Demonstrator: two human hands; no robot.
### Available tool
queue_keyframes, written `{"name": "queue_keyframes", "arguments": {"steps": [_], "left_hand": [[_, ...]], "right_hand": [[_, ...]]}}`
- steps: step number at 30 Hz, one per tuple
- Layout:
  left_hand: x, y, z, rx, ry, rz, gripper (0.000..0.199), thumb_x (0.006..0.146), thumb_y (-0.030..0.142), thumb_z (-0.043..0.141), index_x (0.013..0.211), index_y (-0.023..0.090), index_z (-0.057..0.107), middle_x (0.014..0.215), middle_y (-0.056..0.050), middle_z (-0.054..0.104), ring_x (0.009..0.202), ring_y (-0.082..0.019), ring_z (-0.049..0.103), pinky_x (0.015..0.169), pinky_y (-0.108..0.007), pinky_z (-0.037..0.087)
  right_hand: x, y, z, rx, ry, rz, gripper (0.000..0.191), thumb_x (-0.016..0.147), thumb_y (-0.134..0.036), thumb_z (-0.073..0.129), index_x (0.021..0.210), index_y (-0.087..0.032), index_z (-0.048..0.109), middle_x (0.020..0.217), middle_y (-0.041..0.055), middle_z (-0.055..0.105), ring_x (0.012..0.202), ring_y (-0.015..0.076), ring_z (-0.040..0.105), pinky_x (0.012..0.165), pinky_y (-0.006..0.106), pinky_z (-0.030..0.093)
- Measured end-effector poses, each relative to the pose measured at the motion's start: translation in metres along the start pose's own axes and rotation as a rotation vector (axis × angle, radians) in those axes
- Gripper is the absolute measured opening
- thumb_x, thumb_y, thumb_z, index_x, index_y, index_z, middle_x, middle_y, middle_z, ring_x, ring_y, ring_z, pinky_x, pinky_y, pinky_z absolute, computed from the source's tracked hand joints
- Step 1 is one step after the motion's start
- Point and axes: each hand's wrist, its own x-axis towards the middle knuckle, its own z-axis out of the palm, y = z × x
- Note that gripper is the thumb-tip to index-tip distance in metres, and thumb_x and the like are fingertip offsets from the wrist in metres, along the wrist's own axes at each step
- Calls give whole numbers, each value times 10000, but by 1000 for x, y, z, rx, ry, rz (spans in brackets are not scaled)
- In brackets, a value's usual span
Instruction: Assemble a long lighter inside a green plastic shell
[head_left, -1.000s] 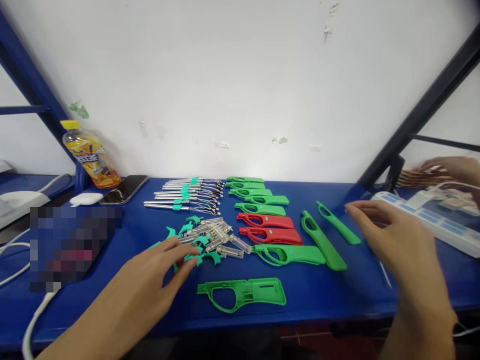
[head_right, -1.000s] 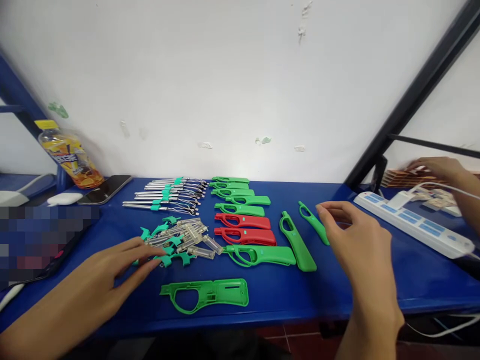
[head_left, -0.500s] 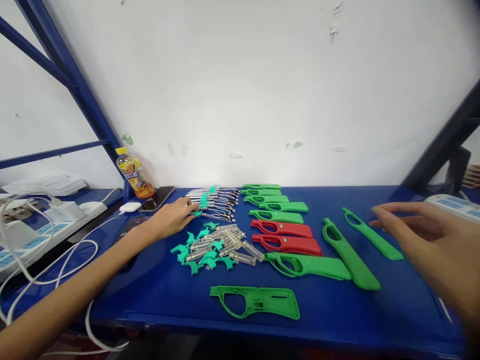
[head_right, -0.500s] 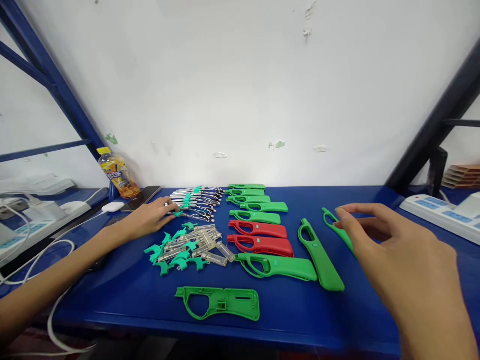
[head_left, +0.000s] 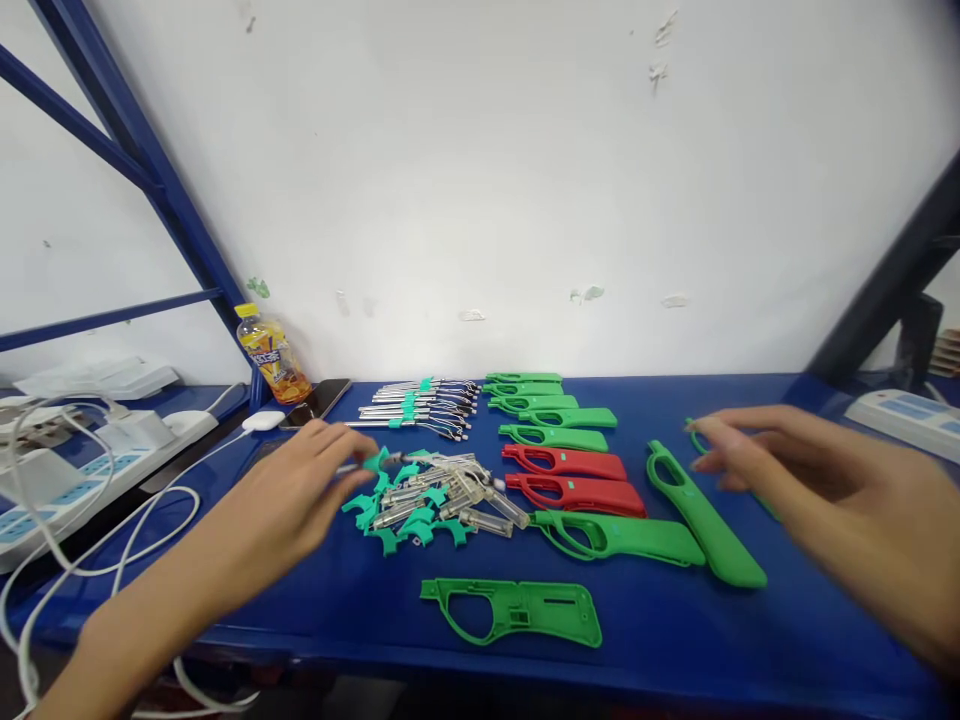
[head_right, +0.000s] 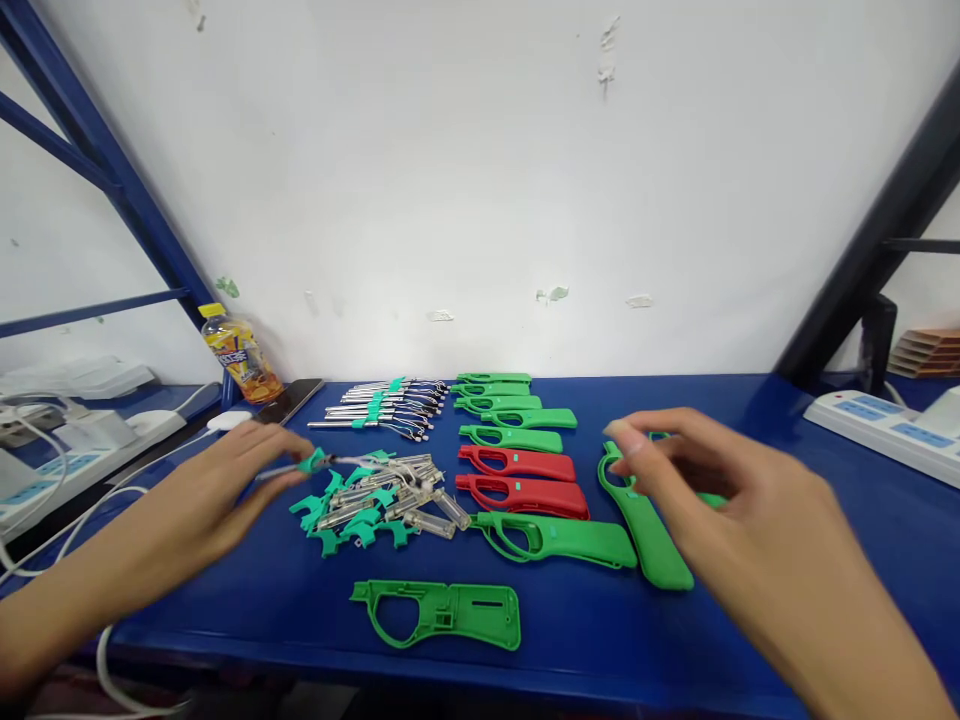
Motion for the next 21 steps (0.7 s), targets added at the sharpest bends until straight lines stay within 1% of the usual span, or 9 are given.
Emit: {"name": "queue_keyframes", "arguments": {"steps": [3, 5, 7, 9, 12, 14, 16, 18, 21], "left_hand": [[-30, 38, -11, -143, 29, -22, 240, 1095, 448, 534, 1239, 310, 668, 1175, -31, 731, 1071, -246, 697, 944, -320, 532], [-47, 55, -11, -225, 12, -41, 251, 1080, 414, 574, 1300, 340, 670, 1182, -10, 751, 1070, -228, 720, 961, -274, 534], [-60, 64, -7, -299, -36, -82, 273, 1066, 394, 594, 1322, 352, 678, 1224, -6, 755, 1104, -231, 725, 978, -251, 540], [-68, 68, -1, -363, -69, -124, 270, 1059, 378, 603, 1314, 353, 689, 1252, -7, 747, 1133, -234, 721, 992, -241, 542], [-72, 69, 10, -461, -80, -162, 235, 1078, 353, 582, 1290, 351, 685, 1238, -1, 728, 1130, -206, 709, 996, -228, 536], [-69, 69, 17, -537, -90, -162, 203, 1104, 322, 541, 1261, 345, 669, 1214, 7, 709, 1115, -180, 696, 986, -223, 530], [-66, 68, 24, -597, -101, -146, 192, 1120, 280, 510, 1242, 339, 646, 1212, 14, 682, 1113, -160, 675, 983, -224, 519], [-64, 66, 31, -627, -100, -133, 195, 1121, 245, 507, 1240, 340, 629, 1232, 22, 656, 1125, -146, 656, 990, -223, 506], [-64, 64, 43, -639, -86, -125, 200, 1119, 228, 520, 1248, 343, 621, 1249, 29, 643, 1136, -135, 650, 1012, -223, 496]], "right_hand": [[-13, -36, 9, 162, -351, -157, 469, 899, -754, 614, 977, -357, 851, 993, 17, 854, 814, 283, 801, 661, 336, 629], [-24, -54, 15, 239, -495, -227, 404, 910, -732, 652, 1041, -410, 858, 1117, -6, 846, 981, 299, 803, 802, 349, 657], [-35, -68, 20, 273, -605, -264, 386, 866, -724, 737, 1138, -468, 834, 1200, -38, 829, 1114, 309, 780, 899, 354, 653], [-43, -79, 25, 277, -759, -295, 488, 787, -698, 843, 1237, -521, 785, 1273, -71, 804, 1185, 302, 758, 938, 333, 644], [-50, -90, 35, 282, -926, -347, 637, 736, -614, 928, 1333, -569, 708, 1294, -104, 791, 1186, 269, 755, 971, 303, 624], [-57, -94, 47, 288, -942, -366, 593, 793, -502, 923, 1335, -565, 688, 1182, -121, 814, 1079, 226, 780, 920, 275, 627], [-65, -92, 62, 288, -907, -381, 527, 885, -390, 856, 1351, -535, 659, 1050, -130, 816, 939, 186, 789, 826, 251, 625], [-74, -85, 78, 284, -811, -412, 467, 982, -341, 745, 1405, -492, 616, 996, -116, 807, 859, 168, 783, 770, 251, 611], [-86, -76, 101, 274, -637, -535, 329, 1071, -311, 618, 1376, -432, 636, 1049, -84, 810, 855, 169, 782, 747, 271, 583]]}}
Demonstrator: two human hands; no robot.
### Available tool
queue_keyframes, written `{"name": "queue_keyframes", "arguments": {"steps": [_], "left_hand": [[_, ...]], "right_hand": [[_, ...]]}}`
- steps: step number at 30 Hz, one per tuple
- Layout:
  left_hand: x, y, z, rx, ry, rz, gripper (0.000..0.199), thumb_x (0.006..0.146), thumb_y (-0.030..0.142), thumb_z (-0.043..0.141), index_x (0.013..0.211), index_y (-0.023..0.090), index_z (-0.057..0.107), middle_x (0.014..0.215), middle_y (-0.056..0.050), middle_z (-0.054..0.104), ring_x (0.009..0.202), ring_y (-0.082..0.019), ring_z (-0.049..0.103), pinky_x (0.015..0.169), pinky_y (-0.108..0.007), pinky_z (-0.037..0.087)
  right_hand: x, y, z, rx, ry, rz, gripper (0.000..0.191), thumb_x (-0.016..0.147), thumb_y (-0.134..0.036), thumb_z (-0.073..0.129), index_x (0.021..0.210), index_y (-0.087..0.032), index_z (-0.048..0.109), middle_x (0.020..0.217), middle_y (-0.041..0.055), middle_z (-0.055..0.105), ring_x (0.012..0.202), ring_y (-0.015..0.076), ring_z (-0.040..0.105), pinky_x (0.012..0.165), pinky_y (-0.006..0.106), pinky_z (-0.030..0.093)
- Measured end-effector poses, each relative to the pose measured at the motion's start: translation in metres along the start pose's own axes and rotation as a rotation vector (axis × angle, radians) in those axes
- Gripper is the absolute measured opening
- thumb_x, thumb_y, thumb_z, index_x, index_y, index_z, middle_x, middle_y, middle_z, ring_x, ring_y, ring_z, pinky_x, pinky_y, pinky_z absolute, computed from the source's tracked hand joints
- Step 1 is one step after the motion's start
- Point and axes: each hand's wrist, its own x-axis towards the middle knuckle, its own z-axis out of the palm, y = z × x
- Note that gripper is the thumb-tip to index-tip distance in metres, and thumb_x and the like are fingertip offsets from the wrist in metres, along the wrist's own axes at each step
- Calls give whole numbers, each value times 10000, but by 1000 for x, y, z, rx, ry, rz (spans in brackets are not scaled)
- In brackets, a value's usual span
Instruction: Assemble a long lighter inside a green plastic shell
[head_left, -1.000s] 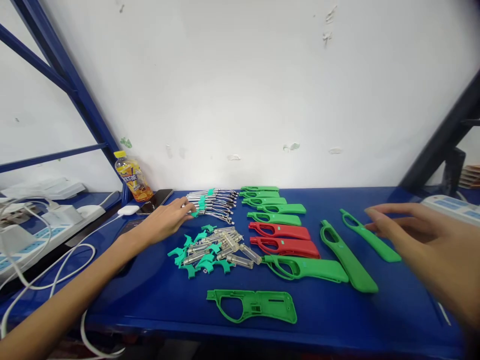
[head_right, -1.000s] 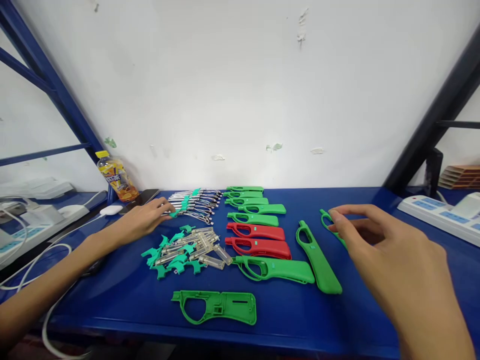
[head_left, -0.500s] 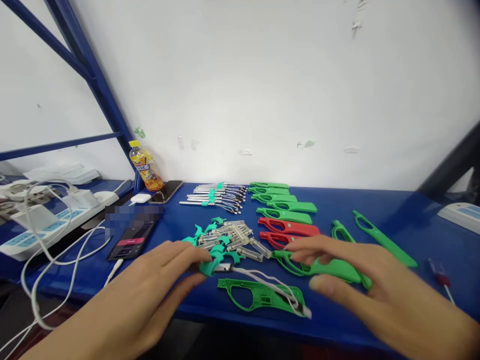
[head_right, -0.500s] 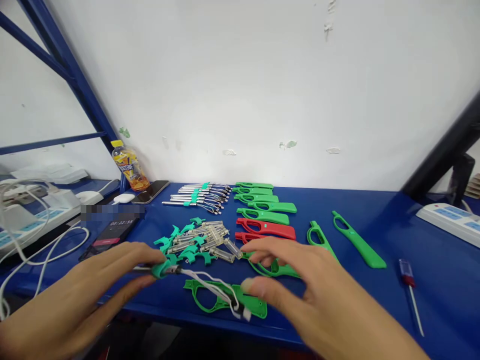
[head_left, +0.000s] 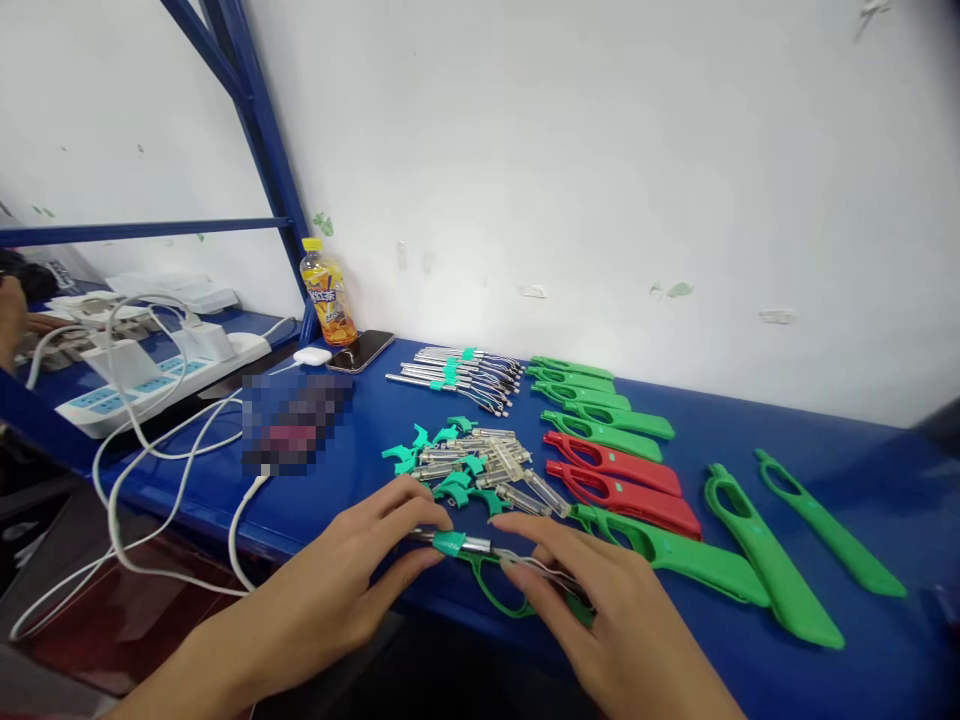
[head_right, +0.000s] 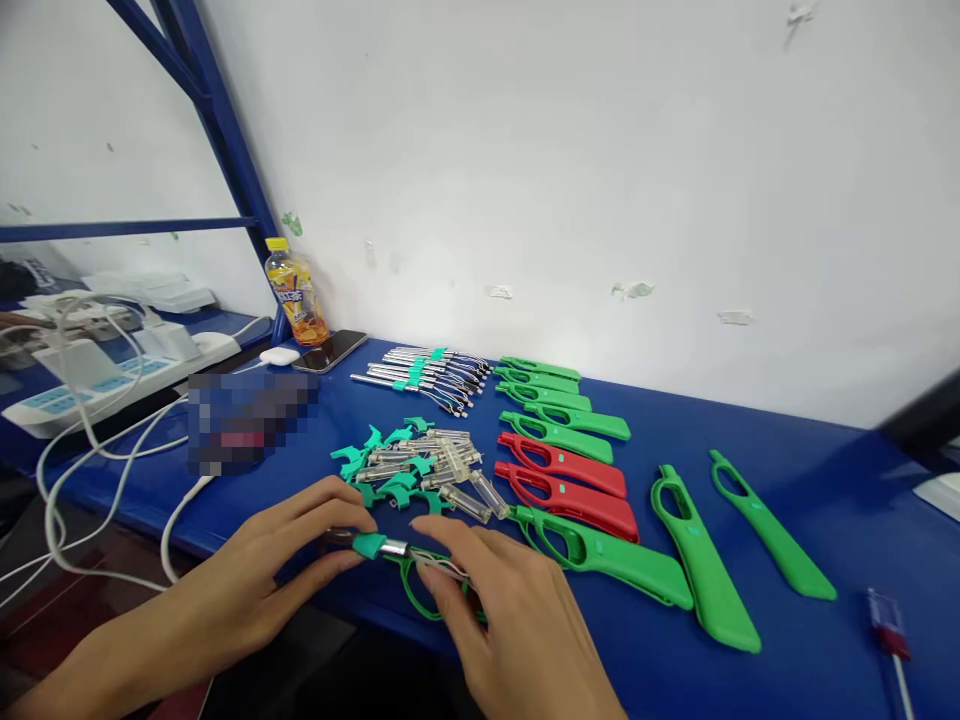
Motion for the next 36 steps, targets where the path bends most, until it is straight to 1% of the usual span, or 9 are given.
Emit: {"name": "queue_keyframes", "arguments": {"steps": [2, 4, 7, 11, 15, 20, 24, 30, 36], "left_hand": [[0, -6, 5, -5, 8, 6, 222, 1117, 230, 530, 1284, 349, 616, 1260, 29, 649, 1150, -139, 653, 1024, -227, 499], [-1, -10, 9, -3, 26, 11, 275, 1119, 227, 529, 1343, 365, 605, 1293, 27, 650, 1187, -147, 647, 1042, -233, 497], [0, -14, 11, -17, 27, 32, 320, 1121, 197, 509, 1365, 381, 605, 1296, 28, 641, 1185, -139, 643, 1040, -225, 492], [1, -17, 7, -66, -21, 23, 297, 1118, 145, 473, 1291, 343, 612, 1224, 23, 626, 1096, -121, 647, 976, -217, 498], [-1, -18, 4, -84, -49, -22, 235, 1102, 131, 473, 1195, 302, 605, 1213, 10, 627, 1083, -132, 645, 967, -242, 502], [-2, -18, 4, -53, -17, -40, 210, 1056, 154, 583, 1193, 308, 625, 1214, 14, 656, 1134, -158, 649, 1035, -283, 482], [1, -19, 7, -87, 18, -46, 132, 1046, 202, 652, 1140, 294, 666, 1154, 16, 685, 1063, -161, 674, 977, -278, 505], [3, -21, 10, -130, 39, -5, 155, 1027, 133, 651, 1092, 271, 676, 1131, 9, 681, 1034, -156, 680, 949, -266, 505], [5, -18, 11, -143, 72, -26, 138, 991, 123, 688, 1024, 257, 692, 1096, 9, 682, 991, -159, 682, 918, -269, 518]], "right_hand": [[1, 5, 11, -70, 65, -96, 271, 1092, -277, 582, 1324, -394, 658, 1090, -72, 810, 882, 178, 779, 793, 301, 559], [3, 7, 18, -126, 117, -154, 250, 1098, -255, 576, 1309, -362, 655, 1047, -63, 803, 860, 182, 764, 822, 326, 525], [5, 5, 22, -159, 172, -186, 215, 1094, -279, 607, 1299, -328, 653, 959, -53, 775, 786, 179, 715, 780, 335, 473], [7, 3, 26, -187, 201, -204, 140, 1118, -282, 568, 1200, -305, 680, 906, -43, 751, 745, 172, 673, 750, 337, 417], [8, 3, 32, -170, 220, -204, 128, 1126, -283, 558, 1124, -292, 686, 913, -36, 757, 787, 174, 689, 786, 342, 393], [7, 4, 36, -196, 196, -210, 134, 1129, -287, 554, 1080, -278, 679, 906, -29, 747, 792, 181, 676, 792, 354, 360], [7, 4, 36, -219, 194, -209, 140, 1133, -290, 542, 1093, -279, 676, 909, -25, 740, 781, 184, 660, 786, 358, 346], [8, 4, 39, -239, 216, -210, 159, 1137, -291, 522, 1072, -276, 666, 888, -30, 731, 749, 181, 644, 777, 356, 340], [8, 5, 42, -245, 188, -201, 191, 1142, -287, 496, 1061, -272, 669, 904, -18, 726, 770, 192, 644, 796, 361, 343]]}}
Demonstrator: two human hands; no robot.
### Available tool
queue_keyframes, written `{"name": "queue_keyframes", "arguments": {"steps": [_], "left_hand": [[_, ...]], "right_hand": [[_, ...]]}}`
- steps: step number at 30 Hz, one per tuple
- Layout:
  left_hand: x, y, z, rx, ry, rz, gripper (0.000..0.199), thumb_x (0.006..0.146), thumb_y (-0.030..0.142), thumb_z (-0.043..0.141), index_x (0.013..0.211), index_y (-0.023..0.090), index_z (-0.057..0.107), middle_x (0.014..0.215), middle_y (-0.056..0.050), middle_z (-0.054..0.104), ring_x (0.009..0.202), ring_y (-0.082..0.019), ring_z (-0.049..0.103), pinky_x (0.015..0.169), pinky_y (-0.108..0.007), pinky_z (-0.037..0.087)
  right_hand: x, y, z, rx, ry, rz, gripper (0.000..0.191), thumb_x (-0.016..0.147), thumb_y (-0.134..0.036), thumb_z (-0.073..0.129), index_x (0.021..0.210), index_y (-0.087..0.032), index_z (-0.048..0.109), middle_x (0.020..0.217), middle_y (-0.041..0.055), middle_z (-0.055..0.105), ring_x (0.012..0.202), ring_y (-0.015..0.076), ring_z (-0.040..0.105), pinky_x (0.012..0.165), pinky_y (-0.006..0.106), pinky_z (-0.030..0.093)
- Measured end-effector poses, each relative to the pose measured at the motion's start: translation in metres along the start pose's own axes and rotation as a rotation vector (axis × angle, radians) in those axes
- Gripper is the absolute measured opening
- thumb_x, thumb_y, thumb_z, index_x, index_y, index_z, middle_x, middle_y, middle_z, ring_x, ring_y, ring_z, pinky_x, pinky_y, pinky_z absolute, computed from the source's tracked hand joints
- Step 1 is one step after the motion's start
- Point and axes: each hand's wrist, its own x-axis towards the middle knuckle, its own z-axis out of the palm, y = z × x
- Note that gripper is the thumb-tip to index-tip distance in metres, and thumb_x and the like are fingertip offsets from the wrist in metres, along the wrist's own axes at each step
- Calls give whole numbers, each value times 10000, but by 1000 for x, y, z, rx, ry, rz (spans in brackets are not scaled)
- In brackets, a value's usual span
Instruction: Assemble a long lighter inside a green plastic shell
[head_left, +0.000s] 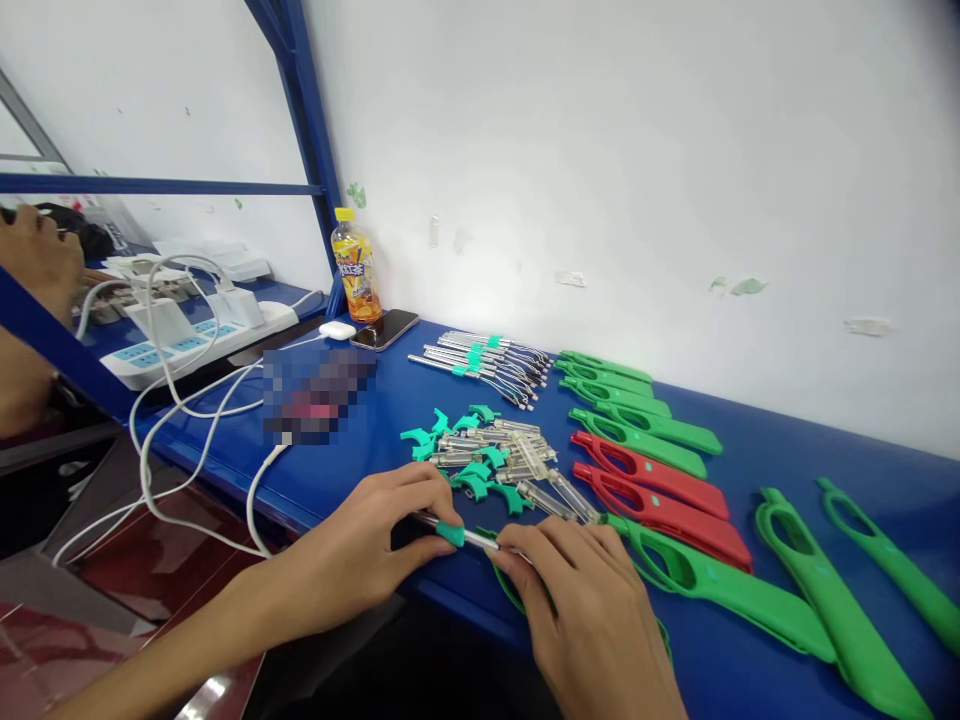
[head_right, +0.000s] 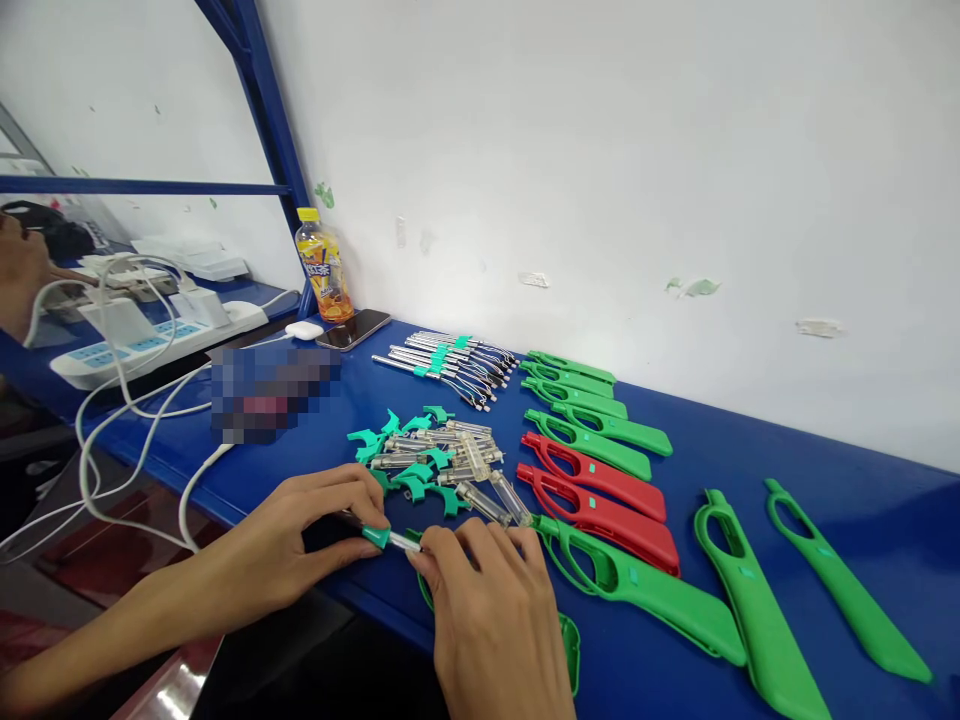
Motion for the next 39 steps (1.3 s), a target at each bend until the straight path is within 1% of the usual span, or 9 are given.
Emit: {"name": "queue_keyframes", "arguments": {"steps": [3, 5, 10, 15, 20, 23, 26, 30, 39], "left_hand": [[1, 2, 0, 26, -34, -23, 197, 1021, 170, 671, 1167, 287, 732, 1164, -12, 682, 1045, -176, 683, 957, -295, 529], [1, 2, -1, 37, -55, 7, 253, 1040, 185, 655, 1229, 317, 760, 1180, -23, 680, 1055, -182, 686, 959, -305, 540], [2, -1, -1, 8, -47, 56, 283, 1024, 156, 684, 1204, 341, 801, 1150, -20, 681, 1034, -175, 691, 931, -295, 552], [1, -1, 2, 35, -29, 47, 210, 992, 167, 739, 1159, 285, 788, 1144, -25, 667, 1024, -178, 686, 930, -294, 544], [2, -2, 9, 81, -6, 94, 191, 1063, 166, 633, 1182, 261, 747, 1141, -30, 649, 1059, -179, 652, 957, -294, 513], [1, -3, 11, 169, -17, 129, 239, 1094, 162, 563, 1220, 276, 731, 1146, -36, 628, 1060, -191, 628, 950, -315, 496], [-1, -3, 12, 205, -20, 142, 255, 1107, 163, 523, 1217, 276, 722, 1144, -42, 620, 1054, -199, 615, 934, -326, 490], [-3, -2, 12, 207, -1, 170, 271, 1100, 139, 496, 1212, 253, 715, 1192, -65, 616, 1099, -212, 607, 960, -341, 486], [-3, -2, 14, 278, 10, 245, 349, 1087, 102, 467, 1265, 246, 730, 1136, -80, 654, 1001, -219, 610, 860, -355, 479]], "right_hand": [[-2, 1, -1, -21, -16, -4, 177, 1137, -280, 504, 1083, -273, 673, 920, -15, 720, 781, 193, 641, 811, 363, 355], [-2, 1, -2, -41, -29, -9, 183, 1134, -269, 501, 1082, -271, 676, 911, -12, 711, 773, 195, 634, 803, 364, 365], [-2, -1, -2, -62, -32, 14, 179, 1123, -282, 518, 1071, -278, 690, 973, 9, 709, 760, 197, 621, 763, 357, 399], [-4, -1, -2, 4, -37, 23, 150, 1122, -254, 527, 1092, -275, 673, 1019, -4, 746, 835, 193, 676, 803, 358, 406], [-2, 1, -4, 50, -16, 0, 117, 1113, -230, 563, 1084, -269, 670, 947, -26, 763, 808, 181, 687, 806, 343, 401], [1, 0, -5, 55, 19, 0, 165, 1134, -254, 522, 1083, -258, 679, 913, -25, 766, 769, 179, 680, 786, 340, 402], [3, -1, -5, 44, 8, -11, 218, 1143, -249, 494, 1070, -260, 699, 891, -24, 755, 749, 173, 666, 767, 334, 407], [1, -1, -6, 28, -42, -19, 218, 1129, -228, 513, 1117, -270, 727, 945, -13, 754, 796, 168, 680, 779, 331, 424], [-3, 0, -7, -9, -37, -44, 262, 1116, -190, 498, 1178, -265, 741, 993, 14, 754, 818, 165, 695, 788, 340, 436]]}}
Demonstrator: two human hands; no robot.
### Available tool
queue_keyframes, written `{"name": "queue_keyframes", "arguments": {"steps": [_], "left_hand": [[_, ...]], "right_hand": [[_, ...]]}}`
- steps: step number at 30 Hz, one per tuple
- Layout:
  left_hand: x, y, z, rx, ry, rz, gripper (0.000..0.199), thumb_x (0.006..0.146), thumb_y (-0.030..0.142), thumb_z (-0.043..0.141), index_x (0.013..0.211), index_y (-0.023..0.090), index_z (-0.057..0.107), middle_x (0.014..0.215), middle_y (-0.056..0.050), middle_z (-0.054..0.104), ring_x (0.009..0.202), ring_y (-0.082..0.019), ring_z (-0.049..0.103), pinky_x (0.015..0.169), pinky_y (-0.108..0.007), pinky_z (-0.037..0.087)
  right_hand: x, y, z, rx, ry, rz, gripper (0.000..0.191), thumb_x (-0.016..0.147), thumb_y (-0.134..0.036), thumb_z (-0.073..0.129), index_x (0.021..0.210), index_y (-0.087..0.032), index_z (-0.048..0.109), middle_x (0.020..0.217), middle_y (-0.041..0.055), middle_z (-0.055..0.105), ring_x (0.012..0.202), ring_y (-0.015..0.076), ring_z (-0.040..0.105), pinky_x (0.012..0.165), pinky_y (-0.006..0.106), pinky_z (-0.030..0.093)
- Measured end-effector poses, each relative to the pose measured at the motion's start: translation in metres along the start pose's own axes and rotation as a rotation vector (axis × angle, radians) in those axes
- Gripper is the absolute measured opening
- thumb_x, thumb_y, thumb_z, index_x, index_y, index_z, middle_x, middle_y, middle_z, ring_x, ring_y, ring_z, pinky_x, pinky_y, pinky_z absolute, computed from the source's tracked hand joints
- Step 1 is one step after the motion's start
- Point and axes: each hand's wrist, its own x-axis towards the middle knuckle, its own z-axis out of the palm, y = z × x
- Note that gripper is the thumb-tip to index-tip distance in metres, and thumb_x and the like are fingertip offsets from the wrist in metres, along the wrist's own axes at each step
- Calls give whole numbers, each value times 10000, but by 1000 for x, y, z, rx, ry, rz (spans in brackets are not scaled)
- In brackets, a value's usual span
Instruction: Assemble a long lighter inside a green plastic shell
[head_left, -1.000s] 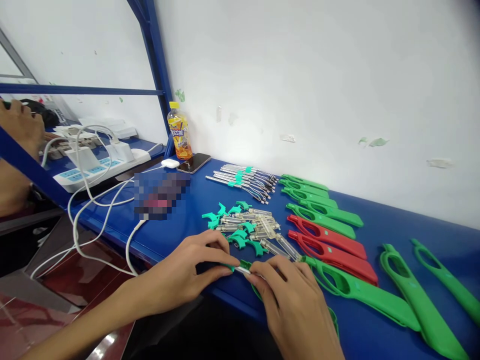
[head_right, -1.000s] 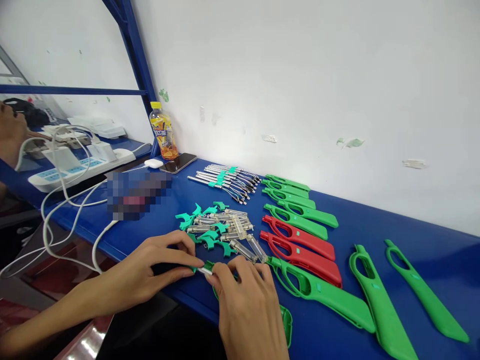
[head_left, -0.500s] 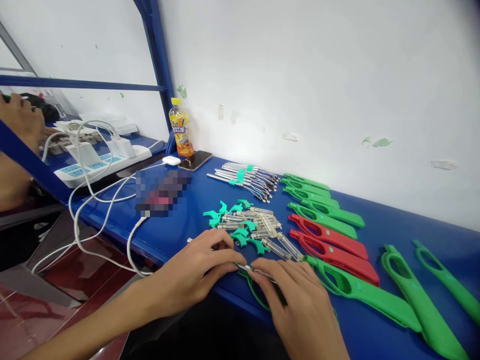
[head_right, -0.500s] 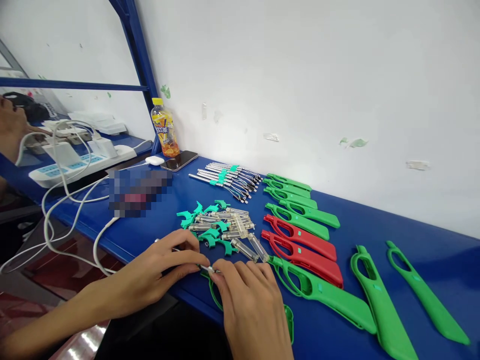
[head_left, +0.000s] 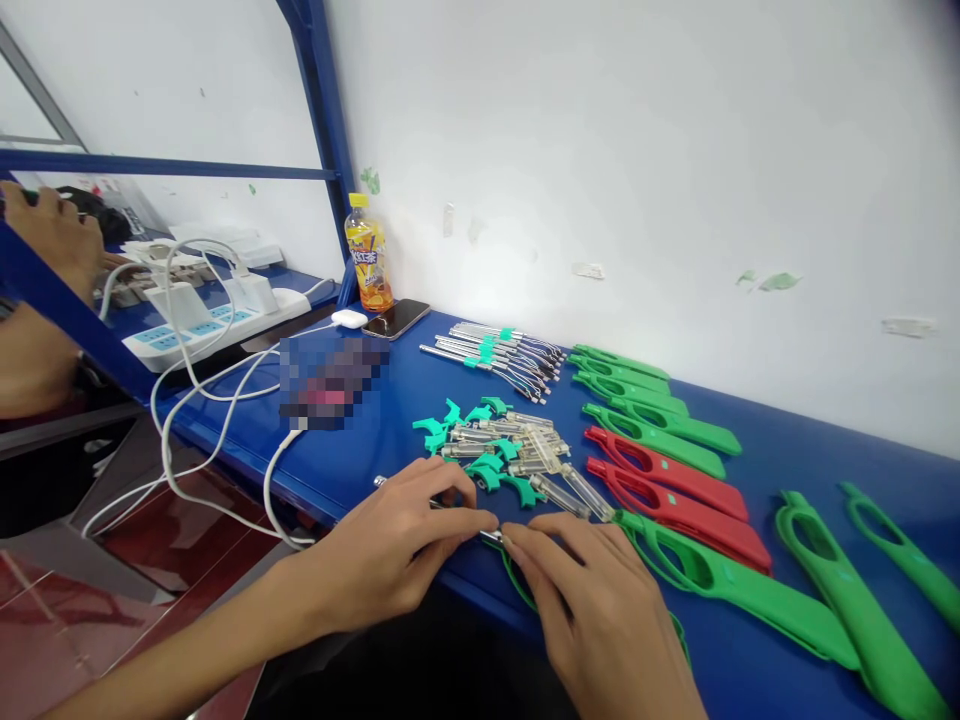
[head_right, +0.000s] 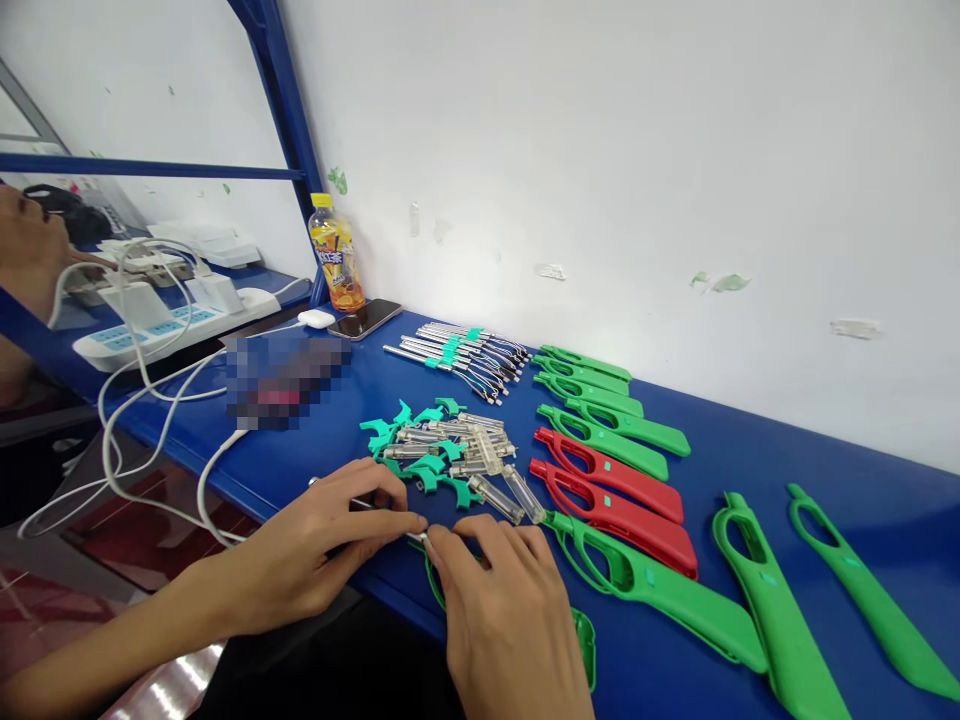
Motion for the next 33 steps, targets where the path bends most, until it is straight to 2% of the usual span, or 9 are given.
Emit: {"name": "queue_keyframes", "arguments": {"steps": [15, 21, 28, 33], "left_hand": [[1, 0, -3, -38, -31, -53, 332, 1080, 114, 496, 1244, 259, 746, 1045, -60, 637, 964, -210, 613, 818, -323, 498], [0, -4, -3, -104, -34, -137, 332, 1088, 167, 565, 1383, 264, 686, 1097, -51, 640, 1022, -203, 641, 897, -319, 520], [3, -7, -10, -307, -3, -128, 176, 1001, 100, 690, 1069, 235, 780, 1090, -29, 670, 996, -166, 680, 895, -281, 537], [6, -3, -15, -329, 8, -135, 83, 979, 174, 754, 995, 232, 813, 1022, -24, 689, 910, -152, 690, 839, -272, 549]], "right_hand": [[3, -3, -1, -16, -8, -25, 223, 1092, -177, 520, 1149, -248, 724, 996, 13, 727, 809, 171, 671, 792, 351, 428], [6, -4, -1, -30, 21, -31, 263, 1127, -210, 473, 1136, -246, 733, 964, 14, 727, 796, 173, 676, 783, 352, 413], [4, -2, -1, -10, -26, -19, 218, 1112, -206, 514, 1158, -262, 720, 990, 1, 724, 799, 168, 669, 783, 348, 419], [6, -3, -1, 3, -7, -23, 217, 1107, -198, 517, 1123, -249, 727, 967, 3, 724, 777, 166, 660, 775, 348, 410]]}}
